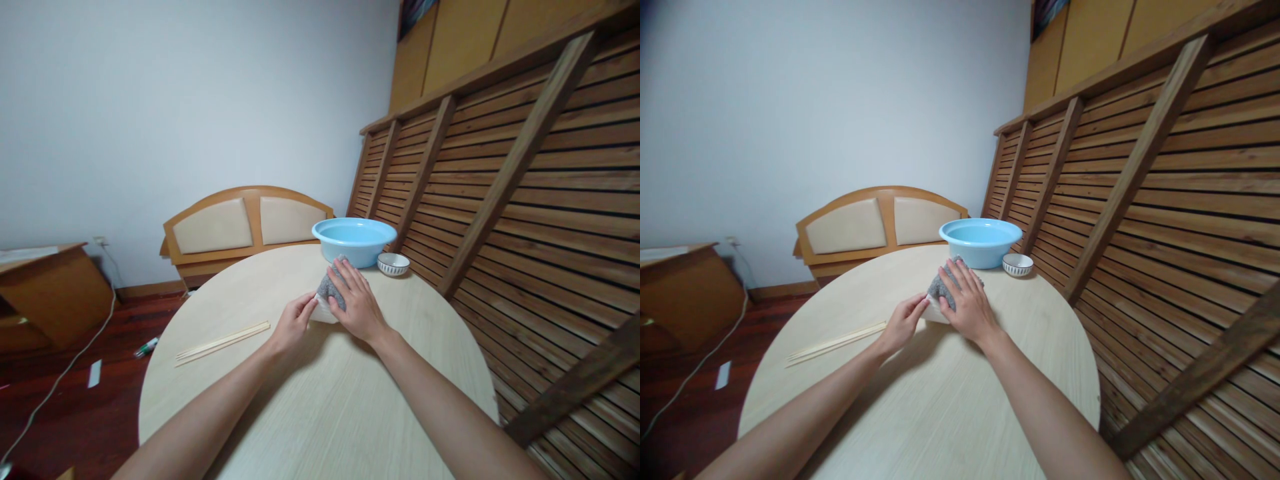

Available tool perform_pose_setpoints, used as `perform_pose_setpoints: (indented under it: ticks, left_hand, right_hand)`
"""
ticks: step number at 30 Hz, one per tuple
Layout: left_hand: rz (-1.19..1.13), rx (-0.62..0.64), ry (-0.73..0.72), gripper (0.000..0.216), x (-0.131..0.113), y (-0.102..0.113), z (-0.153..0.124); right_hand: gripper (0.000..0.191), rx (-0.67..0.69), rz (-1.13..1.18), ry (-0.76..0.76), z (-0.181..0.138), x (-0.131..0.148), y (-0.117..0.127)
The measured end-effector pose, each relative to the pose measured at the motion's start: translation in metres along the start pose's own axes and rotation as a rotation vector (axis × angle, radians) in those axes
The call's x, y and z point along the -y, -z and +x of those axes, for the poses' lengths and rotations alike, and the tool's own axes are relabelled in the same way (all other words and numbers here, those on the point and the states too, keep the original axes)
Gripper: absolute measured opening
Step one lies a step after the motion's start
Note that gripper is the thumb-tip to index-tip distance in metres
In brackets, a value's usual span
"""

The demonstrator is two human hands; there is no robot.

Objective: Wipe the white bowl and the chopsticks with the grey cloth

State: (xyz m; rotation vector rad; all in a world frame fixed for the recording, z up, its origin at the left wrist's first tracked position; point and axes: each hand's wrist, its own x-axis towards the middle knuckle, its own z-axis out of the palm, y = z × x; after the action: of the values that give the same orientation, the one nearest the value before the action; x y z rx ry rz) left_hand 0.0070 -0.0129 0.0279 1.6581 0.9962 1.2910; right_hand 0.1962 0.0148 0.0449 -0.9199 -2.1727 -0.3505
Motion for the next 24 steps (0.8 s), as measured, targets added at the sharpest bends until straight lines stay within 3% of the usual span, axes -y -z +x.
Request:
perform_pose_setpoints:
  ticks: [6,14,17,24]
  left_hand:
    - [-0.044,0.026,0.001,0.055,-0.001,0.000,0.000]
    - [-0.007,0.005,-0.016,0.054,0.000,-0.004,0.000]
    - [-0.016,0.009,-0.002,0.054,0.000,-0.003,0.000]
    - [-0.058,0.032,0.005,0.057,-0.002,-0.002,0.001]
  right_hand:
    - [0.070,-0.023,0.067,0.033,-0.004,-0.012,-0.001]
    - [0.063,-0.007,-0.002,0.013,0.001,0.006,-0.001]
    - [0.062,-0.013,0.051,0.005,0.001,-0.002,-0.002]
    - [0.059,-0.056,0.280,-0.298,-0.010,-0.038,-0.015]
